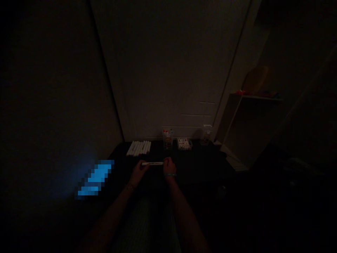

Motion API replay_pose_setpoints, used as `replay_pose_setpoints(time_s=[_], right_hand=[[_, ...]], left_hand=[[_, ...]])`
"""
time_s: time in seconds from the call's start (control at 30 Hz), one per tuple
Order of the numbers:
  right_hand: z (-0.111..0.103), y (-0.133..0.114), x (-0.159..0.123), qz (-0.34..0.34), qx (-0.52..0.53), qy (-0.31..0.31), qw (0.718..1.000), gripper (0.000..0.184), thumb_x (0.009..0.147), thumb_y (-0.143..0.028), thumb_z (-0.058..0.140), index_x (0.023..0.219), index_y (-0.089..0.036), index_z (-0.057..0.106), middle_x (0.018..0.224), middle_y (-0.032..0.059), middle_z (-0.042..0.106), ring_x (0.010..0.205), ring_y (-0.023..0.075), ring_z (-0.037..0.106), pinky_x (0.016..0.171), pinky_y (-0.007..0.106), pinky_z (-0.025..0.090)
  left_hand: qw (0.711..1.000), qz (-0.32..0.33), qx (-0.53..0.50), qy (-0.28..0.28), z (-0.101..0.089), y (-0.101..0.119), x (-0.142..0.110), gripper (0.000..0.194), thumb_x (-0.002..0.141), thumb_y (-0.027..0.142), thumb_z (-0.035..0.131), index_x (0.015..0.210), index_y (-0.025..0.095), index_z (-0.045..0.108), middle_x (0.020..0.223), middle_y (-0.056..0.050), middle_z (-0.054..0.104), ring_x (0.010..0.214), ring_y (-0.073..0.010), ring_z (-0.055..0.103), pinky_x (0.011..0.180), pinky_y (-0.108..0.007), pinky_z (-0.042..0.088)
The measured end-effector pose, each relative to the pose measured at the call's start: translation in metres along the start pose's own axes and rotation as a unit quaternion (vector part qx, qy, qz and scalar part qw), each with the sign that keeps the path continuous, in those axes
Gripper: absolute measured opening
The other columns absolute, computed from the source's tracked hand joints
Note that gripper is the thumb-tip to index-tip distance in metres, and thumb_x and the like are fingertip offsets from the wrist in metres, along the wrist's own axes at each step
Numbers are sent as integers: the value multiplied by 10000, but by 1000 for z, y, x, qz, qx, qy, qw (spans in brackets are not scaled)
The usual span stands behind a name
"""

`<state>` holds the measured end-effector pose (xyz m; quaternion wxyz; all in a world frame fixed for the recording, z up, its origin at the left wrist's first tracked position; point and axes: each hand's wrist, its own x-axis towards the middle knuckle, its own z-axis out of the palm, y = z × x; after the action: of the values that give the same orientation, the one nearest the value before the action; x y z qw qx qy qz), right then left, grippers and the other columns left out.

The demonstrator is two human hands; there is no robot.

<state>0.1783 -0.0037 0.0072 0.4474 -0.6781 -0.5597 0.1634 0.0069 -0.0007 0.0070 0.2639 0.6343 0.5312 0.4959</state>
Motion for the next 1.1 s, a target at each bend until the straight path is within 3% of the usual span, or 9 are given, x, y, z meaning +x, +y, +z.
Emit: replay_pose_setpoints(time_s=[0.1,0.33,0.5,0.77,1.1], right_hand=[[0,0,0,-2,4,2,1000,285,844,-297,281,894,-246,557,792,-9,607,696,120,541,614,205,363],[2,1,1,10,0,-5,1000,283,842,-308,284,894,-251,556,786,-15,604,692,116,541,618,201,365],[-1,-1,0,8,15,2,1000,285,842,-297,279,885,-247,556,768,-17,596,685,116,535,622,200,370],[-8,-8,-1,-17,104,8,994,287,839,-324,284,927,-234,541,839,-8,594,744,123,535,664,205,382],[-4,-6,0,-9,80,10,997,288,854,-341,283,945,-239,536,821,-7,596,727,117,541,652,198,383]], left_hand=[[1000,-6,-10,-16,1,0,-1,317,660,466,533,822,194,515,623,43,519,575,-100,482,533,-192,367],[999,5,34,1,-4,1,-1,279,779,423,361,844,208,528,766,9,581,733,-135,533,672,-234,397],[1000,9,30,0,-3,3,0,283,773,427,367,838,210,537,784,8,589,745,-139,532,688,-232,395],[999,-20,-10,28,-5,8,-1,401,756,528,374,736,167,548,647,21,537,639,-115,475,607,-206,361],[1000,-8,10,25,-3,-1,2,382,754,522,391,689,173,531,605,40,484,581,-93,427,560,-195,336]])
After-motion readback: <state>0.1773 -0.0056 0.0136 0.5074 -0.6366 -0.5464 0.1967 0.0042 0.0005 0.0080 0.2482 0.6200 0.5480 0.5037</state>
